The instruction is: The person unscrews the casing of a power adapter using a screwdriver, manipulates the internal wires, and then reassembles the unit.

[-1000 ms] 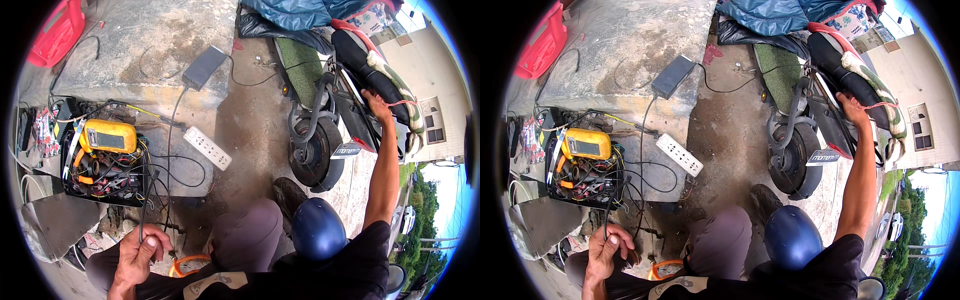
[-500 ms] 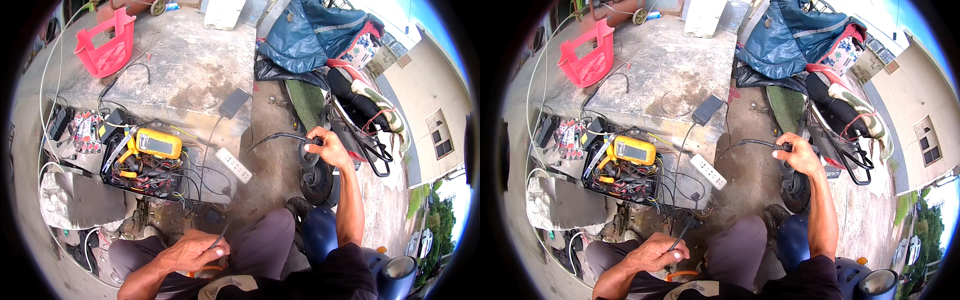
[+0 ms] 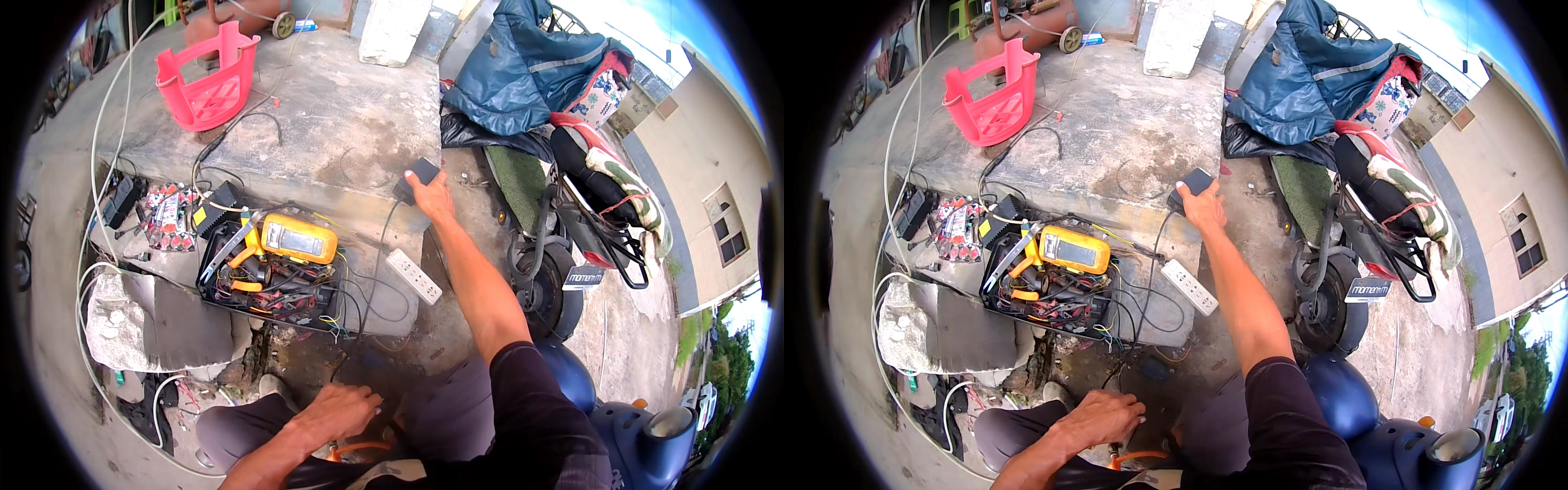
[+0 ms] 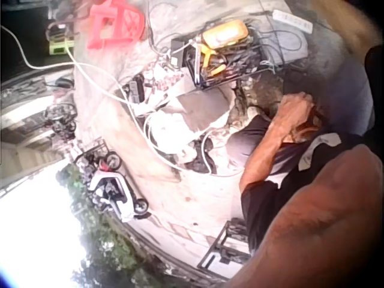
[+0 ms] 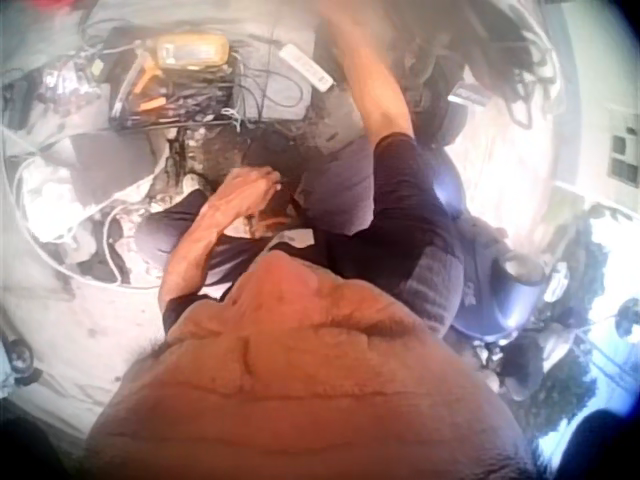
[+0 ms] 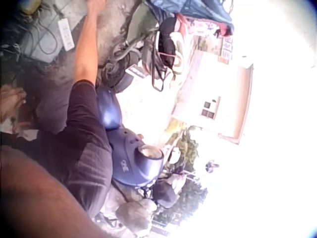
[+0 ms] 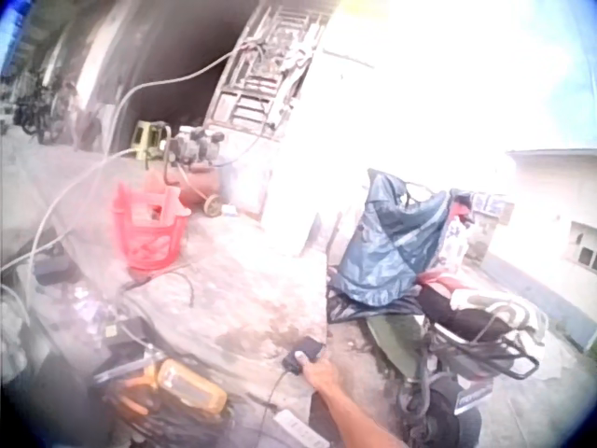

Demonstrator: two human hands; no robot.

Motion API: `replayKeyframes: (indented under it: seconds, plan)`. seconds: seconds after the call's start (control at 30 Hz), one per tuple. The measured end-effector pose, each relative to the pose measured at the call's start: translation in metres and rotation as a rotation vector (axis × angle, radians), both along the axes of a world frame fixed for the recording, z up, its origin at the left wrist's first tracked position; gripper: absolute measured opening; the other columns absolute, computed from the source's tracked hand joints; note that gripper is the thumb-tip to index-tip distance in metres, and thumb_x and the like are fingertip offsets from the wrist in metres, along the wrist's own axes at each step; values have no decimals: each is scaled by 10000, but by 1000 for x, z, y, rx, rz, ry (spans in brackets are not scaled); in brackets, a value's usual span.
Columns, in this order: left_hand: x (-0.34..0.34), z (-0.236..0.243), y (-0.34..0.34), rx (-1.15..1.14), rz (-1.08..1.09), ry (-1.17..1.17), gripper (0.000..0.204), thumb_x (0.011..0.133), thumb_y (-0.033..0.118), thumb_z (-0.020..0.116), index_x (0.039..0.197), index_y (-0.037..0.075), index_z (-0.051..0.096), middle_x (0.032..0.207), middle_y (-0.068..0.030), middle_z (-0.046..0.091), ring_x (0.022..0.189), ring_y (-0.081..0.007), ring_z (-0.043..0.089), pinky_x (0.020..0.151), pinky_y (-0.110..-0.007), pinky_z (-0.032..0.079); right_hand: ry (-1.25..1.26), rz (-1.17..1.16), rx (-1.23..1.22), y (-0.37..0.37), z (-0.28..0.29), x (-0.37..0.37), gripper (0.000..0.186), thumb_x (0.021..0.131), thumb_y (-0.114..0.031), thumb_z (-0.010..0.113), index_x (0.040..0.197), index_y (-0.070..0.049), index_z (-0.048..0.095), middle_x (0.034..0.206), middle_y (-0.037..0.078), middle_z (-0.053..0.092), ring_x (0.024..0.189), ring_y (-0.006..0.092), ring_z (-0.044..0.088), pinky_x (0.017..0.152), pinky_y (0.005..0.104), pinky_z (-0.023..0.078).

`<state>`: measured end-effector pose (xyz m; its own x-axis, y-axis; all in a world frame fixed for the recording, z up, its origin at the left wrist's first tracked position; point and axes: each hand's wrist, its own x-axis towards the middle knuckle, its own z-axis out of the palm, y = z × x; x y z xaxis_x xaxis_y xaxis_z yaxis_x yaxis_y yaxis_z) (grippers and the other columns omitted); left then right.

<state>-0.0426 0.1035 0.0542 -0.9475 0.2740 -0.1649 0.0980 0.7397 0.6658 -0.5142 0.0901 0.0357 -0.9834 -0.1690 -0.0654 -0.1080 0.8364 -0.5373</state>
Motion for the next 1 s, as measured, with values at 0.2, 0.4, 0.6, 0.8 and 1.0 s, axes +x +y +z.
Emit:
replayKeyframes:
  seconds: [0.2,0.4,0.6,0.8,1.0]
  plan:
    - [17,-13,-16,-46,35,-57,200,1000,259,706,1049,71,752,1004,-133,732,997,-375,753,878,-505,594,18,-85,-22,-43,-28,-2,1165,833,-608,768,1672,16,256,1530,338,543,1321,465,655,1146,526,502]
    - [16,-13,-23,-77,-32,-140,222,960,252,725,1054,58,775,1052,-156,765,1052,-386,750,937,-525,576,-397,-119,-1259,58,-38,-16,491,851,-344,653,1250,-59,630,1202,170,720,949,343,685,804,527,549]
    - [14,-20,-27,-241,-68,-238,247,949,257,737,1045,31,764,1102,-193,791,1125,-400,746,944,-528,582,-788,223,-1840,153,28,100,763,852,-374,518,1535,-46,608,1473,223,676,1095,410,708,938,553,585]
    - [10,-18,-23,-234,69,49,287,981,270,758,1145,34,745,1114,-177,759,1090,-400,736,949,-532,581,-832,253,-1984,182,73,201,616,958,-406,549,1472,-80,646,1427,211,685,1049,371,678,934,469,575]
    - [-23,33,-2,263,424,418,397,956,146,819,1301,14,674,1217,-148,702,1115,-326,722,949,-428,578,-745,315,-1706,211,80,273,700,1119,-598,454,1548,-59,577,1463,197,668,1053,355,723,906,483,602]
